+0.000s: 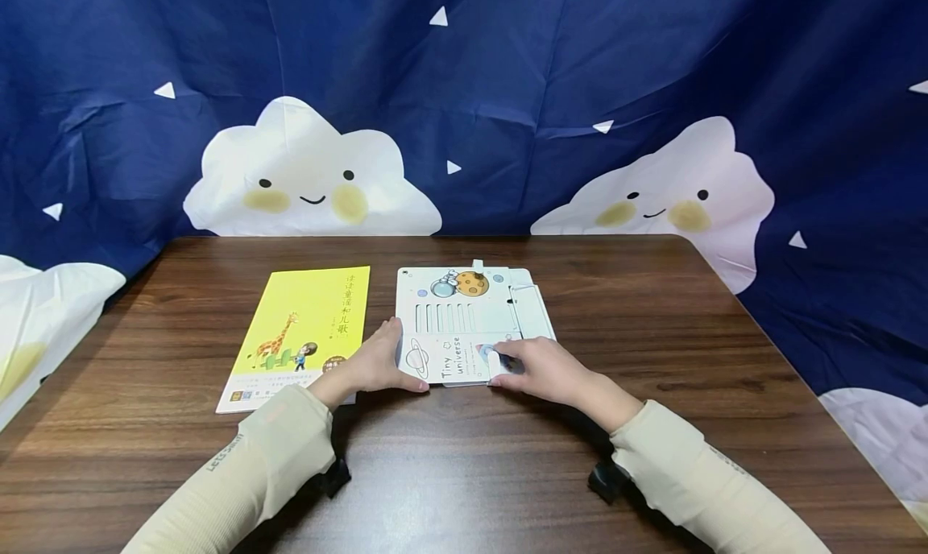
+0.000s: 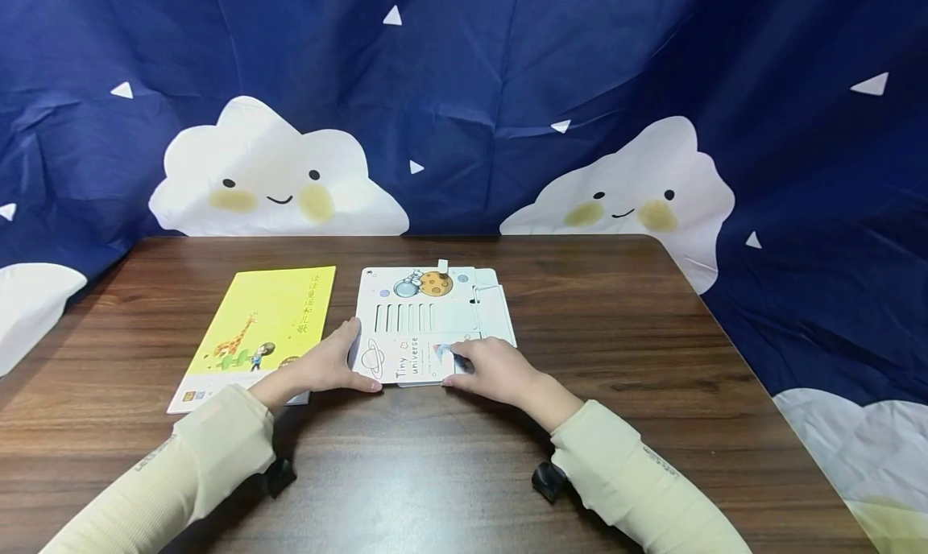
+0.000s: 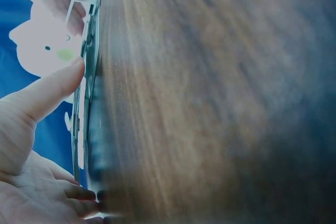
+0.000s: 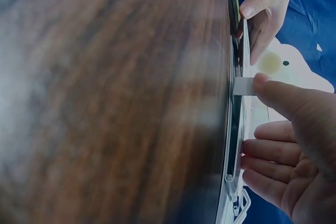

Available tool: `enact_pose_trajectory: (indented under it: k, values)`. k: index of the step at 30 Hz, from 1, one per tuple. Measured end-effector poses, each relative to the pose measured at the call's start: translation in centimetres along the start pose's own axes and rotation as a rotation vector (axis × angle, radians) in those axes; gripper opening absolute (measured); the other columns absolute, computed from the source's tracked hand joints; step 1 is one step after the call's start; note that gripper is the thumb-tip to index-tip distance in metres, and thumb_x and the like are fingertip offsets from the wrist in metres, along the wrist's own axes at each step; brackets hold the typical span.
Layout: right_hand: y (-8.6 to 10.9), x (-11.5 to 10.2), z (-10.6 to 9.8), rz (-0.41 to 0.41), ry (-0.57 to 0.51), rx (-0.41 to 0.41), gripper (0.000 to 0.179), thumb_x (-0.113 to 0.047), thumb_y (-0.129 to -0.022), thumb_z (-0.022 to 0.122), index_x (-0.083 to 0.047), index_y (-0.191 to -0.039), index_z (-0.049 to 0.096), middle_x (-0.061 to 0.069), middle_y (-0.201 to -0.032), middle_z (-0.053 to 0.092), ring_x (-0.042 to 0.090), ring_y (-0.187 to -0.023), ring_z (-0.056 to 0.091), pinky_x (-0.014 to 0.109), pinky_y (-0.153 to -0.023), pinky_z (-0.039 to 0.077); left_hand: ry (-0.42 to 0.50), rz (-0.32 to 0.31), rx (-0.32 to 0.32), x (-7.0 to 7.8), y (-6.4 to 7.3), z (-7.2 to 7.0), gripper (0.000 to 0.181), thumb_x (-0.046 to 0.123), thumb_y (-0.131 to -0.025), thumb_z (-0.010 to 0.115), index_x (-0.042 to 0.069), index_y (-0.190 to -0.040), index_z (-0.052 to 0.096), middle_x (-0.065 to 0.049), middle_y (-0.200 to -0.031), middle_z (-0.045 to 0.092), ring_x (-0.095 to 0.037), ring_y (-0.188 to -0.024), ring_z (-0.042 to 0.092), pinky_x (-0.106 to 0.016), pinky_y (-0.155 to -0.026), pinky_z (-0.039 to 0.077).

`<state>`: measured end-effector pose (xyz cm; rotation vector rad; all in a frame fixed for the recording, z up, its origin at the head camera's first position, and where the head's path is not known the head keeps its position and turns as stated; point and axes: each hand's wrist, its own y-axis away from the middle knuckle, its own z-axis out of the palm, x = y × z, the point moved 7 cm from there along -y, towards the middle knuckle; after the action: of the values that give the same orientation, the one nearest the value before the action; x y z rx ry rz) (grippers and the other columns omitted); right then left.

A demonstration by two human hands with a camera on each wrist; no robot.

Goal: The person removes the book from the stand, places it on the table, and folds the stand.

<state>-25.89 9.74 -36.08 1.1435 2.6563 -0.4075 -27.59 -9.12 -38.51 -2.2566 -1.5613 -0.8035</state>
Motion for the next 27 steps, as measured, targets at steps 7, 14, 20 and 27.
enact_pose_trajectory:
  k: [7, 14, 20, 27]
  values:
    - [-0.3, -0.1, -0.1, 0.009, 0.000, -0.010, 0.038, -0.032, -0.075, 0.066, -0.005, -0.101, 0.063, -0.001, -0.082, 0.060, 0.009, -0.063, 0.045, 0.022, -0.055, 0.037, 0.018, -0.004, 0.002, -0.1, 0.0, 0.0, 0.110, 0.034, -0.056, 0.079, -0.016, -0.129, 0.014, -0.033, -0.133, 0.014, -0.041, -0.123, 0.010, -0.043, -0.100, 0.013]
    - [-0.6, 0.0, -0.2, -0.010, 0.004, -0.048, 0.030, -0.034, -0.073, 0.067, -0.009, -0.090, 0.063, -0.007, -0.065, 0.051, 0.007, -0.056, 0.041, 0.020, -0.049, 0.033, 0.022, -0.017, -0.009, -0.3, 0.0, 0.2, 0.111, 0.035, -0.057, 0.079, -0.015, -0.130, 0.012, -0.031, -0.134, 0.012, -0.038, -0.124, 0.008, -0.042, -0.100, 0.011]
    - [-1.2, 0.0, -0.6, -0.030, 0.012, -0.084, 0.030, -0.035, -0.070, 0.069, -0.012, -0.088, 0.063, -0.008, -0.067, 0.053, 0.006, -0.056, 0.041, 0.020, -0.051, 0.034, 0.014, -0.025, -0.009, -0.4, 0.0, 0.2, 0.110, 0.036, -0.058, 0.078, -0.014, -0.131, 0.012, -0.030, -0.135, 0.012, -0.036, -0.125, 0.007, -0.041, -0.100, 0.011]
    - [-2.2, 0.3, -0.9, 0.007, -0.007, -0.220, 0.037, -0.033, -0.073, 0.067, -0.003, -0.096, 0.064, 0.002, -0.083, 0.062, 0.010, -0.070, 0.052, 0.027, -0.065, 0.044, 0.022, -0.023, -0.003, -0.4, 0.1, 0.2, 0.110, 0.036, -0.058, 0.078, -0.014, -0.131, 0.012, -0.029, -0.135, 0.011, -0.036, -0.125, 0.007, -0.040, -0.100, 0.010]
